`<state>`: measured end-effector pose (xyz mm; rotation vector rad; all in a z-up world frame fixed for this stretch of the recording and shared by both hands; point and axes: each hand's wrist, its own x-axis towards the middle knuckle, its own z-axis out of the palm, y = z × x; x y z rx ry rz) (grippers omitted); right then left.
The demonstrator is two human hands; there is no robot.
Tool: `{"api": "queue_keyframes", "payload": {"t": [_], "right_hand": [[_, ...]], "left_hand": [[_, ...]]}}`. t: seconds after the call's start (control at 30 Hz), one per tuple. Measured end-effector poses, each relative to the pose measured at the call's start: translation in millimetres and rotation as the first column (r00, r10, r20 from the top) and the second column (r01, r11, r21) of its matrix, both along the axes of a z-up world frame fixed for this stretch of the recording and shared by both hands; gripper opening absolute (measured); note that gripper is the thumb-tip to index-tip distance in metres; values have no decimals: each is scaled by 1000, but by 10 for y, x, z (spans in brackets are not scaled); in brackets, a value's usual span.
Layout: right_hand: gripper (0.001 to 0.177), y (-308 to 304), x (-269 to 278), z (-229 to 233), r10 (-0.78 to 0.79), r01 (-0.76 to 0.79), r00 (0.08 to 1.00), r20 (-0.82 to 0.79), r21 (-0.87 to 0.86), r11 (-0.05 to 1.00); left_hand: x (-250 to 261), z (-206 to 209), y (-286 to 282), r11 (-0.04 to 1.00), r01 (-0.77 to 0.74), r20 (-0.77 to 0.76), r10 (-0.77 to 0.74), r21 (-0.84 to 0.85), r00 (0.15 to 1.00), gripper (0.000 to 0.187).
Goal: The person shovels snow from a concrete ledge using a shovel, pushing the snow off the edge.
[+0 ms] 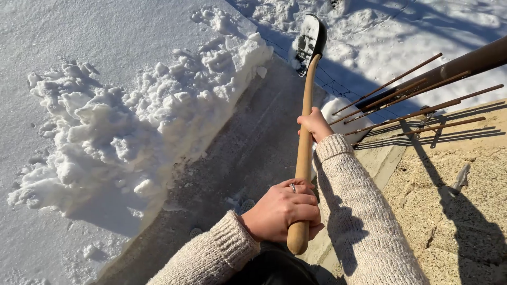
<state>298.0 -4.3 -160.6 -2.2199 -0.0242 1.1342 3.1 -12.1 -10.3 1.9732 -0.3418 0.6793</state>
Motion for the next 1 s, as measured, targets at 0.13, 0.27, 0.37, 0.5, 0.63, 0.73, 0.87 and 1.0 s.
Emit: {"api": "queue_keyframes", "payload": {"t": [0.13,0.27,0.37,0.5,0.63,0.73,0.87,1.0], "right_hand": [[50,112,-17,-77,157,-152,986,50,-87,984],[77,202,-109,-448,79,-79,996,-38,-12,997],[48,249,-213,-406,-21,26,995,-96,54,998],[39,184,-190,-443,-162,190,973,-167,170,967],[39,-7,-84,-697,-237,325,934,-269,359,875],[30,-176,22,-874,-303,524,836,-458,503,687],[12,-370,-366,-179,-158,665,725,-670,621,415],[21,-484,-699,80,-70,895,442,-894,436,93]], "left_hand": [[5,-250,-80,1000,-12,-22,12,-6,1000,17],[-49,-367,-56,995,-87,-43,84,-57,995,20],[-104,-354,46,988,-116,-65,110,-97,992,20],[-69,-231,119,992,-83,-37,80,-94,996,20],[-106,-41,158,997,-29,-38,26,-77,999,21],[-117,75,137,995,84,-38,-86,-47,996,19],[-140,385,66,980,51,78,-37,-193,996,21],[-222,821,34,979,61,174,-27,-194,984,26]]}}
